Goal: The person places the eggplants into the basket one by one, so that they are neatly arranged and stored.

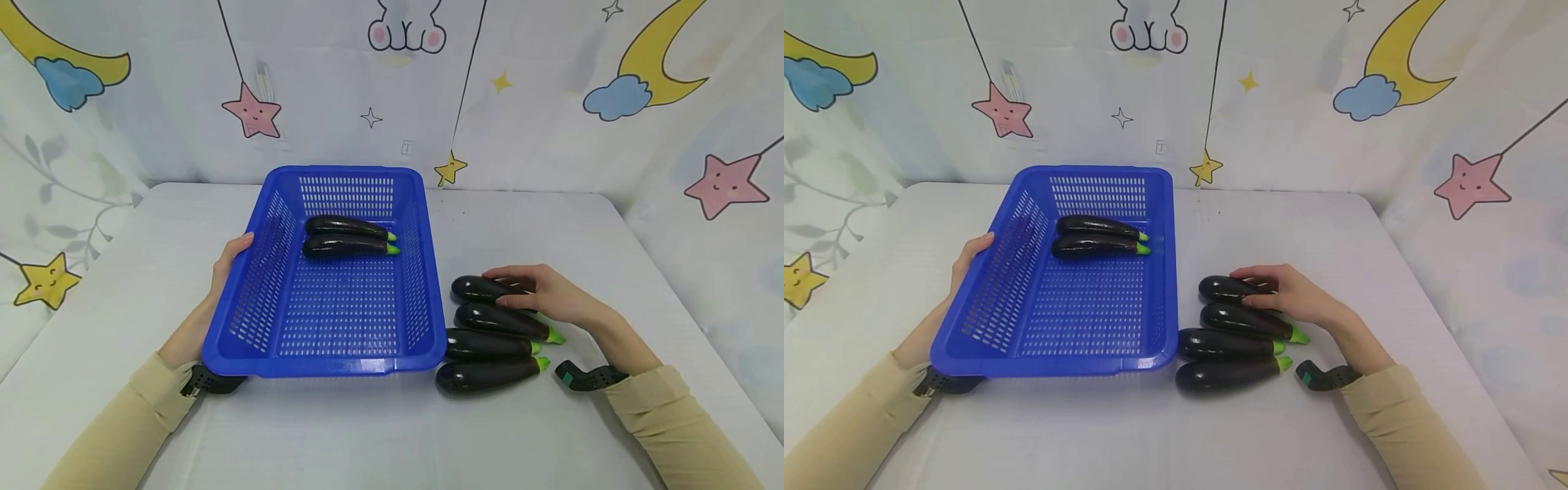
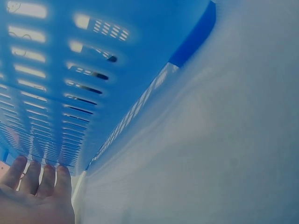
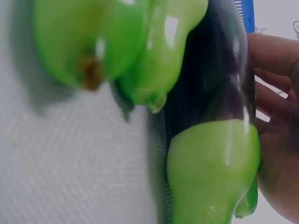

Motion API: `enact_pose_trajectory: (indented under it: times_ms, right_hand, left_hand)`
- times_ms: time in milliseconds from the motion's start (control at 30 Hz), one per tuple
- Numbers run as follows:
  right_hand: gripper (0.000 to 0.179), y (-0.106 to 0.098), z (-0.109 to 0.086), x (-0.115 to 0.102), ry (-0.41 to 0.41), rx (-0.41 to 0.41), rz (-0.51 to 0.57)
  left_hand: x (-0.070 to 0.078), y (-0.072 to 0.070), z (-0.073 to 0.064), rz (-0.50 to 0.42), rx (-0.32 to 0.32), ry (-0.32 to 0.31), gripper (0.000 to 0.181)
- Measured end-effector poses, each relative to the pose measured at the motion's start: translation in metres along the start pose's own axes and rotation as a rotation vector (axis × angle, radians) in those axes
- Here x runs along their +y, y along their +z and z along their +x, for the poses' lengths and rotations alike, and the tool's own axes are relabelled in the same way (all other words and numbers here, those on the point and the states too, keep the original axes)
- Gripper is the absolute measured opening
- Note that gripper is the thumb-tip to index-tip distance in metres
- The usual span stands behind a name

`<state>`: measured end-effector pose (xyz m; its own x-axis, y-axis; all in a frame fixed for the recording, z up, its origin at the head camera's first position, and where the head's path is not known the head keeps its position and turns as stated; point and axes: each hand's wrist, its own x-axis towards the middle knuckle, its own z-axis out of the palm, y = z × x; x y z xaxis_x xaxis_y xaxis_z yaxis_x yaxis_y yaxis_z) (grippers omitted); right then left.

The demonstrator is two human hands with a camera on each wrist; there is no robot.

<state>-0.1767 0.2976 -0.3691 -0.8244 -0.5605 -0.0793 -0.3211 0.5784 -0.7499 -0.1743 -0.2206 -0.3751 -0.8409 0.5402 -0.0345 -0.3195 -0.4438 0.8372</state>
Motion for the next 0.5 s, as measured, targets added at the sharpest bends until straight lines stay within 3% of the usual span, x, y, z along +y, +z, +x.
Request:
enact_pose_trajectory:
  times_ms: [267, 500]
  right_hand:
    - [0.044, 0.0, 0.0, -0.005, 0.004, 0.019, -0.023]
    - [0.046, -0.006, -0.004, -0.016, 0.021, 0.068, -0.038]
  left_hand:
    - [0.001, 0.001, 0.0, 0.097, 0.036, -0.026, 0.067]
    - [0.0, 0.001, -0.001, 0.061, 0.026, -0.025, 0.064]
